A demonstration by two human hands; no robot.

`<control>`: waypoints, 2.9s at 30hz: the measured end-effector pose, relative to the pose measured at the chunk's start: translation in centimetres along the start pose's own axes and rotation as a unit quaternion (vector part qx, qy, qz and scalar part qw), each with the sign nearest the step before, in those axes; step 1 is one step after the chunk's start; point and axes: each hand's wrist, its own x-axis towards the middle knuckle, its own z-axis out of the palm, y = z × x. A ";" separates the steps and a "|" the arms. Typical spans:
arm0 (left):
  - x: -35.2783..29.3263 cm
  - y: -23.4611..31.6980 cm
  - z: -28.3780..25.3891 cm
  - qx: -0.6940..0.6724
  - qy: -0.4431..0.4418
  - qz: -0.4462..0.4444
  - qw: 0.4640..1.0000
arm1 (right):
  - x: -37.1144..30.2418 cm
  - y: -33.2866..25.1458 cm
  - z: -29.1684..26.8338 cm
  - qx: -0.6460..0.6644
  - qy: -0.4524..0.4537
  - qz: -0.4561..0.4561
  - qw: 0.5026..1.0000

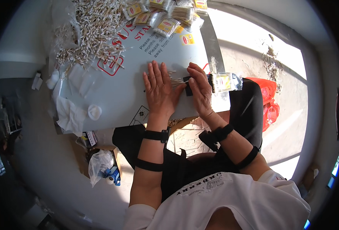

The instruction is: Packaging cotton swabs into small plastic bags.

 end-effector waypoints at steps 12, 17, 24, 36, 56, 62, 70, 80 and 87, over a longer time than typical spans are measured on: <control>-0.1 -2.6 -0.1 -0.431 0.185 -0.104 0.877 | -0.4 0.3 1.8 0.039 0.052 0.011 0.998; 0.3 0.0 0.8 -0.554 0.164 -0.126 0.806 | 0.4 0.0 2.4 0.087 0.038 0.034 0.995; -1.6 -2.3 -1.0 -0.519 0.181 -0.093 0.830 | 0.1 -1.4 -1.5 -0.231 -0.096 -0.124 0.960; -0.2 -1.8 -0.5 -0.586 0.170 -0.103 0.786 | -0.3 -0.1 -1.2 -0.290 -0.210 -0.230 0.905; -1.5 -4.0 -2.3 -0.074 0.075 -0.039 0.994 | 2.1 0.8 1.6 -0.268 -0.084 -0.163 0.946; -3.8 -3.9 -7.7 -0.153 -0.281 -0.023 0.947 | 2.0 1.3 0.1 -0.183 -0.080 -0.127 0.972; -3.6 0.5 -4.9 -0.205 0.099 -0.082 0.970 | 2.0 0.8 0.0 0.016 0.027 0.002 1.000; 1.0 -0.9 -0.1 -0.253 0.173 -0.011 0.952 | 1.8 0.9 0.0 0.073 0.044 0.031 0.996; 2.0 1.5 2.5 -0.555 0.158 -0.118 0.808 | 2.2 1.3 1.5 0.102 0.073 0.027 0.992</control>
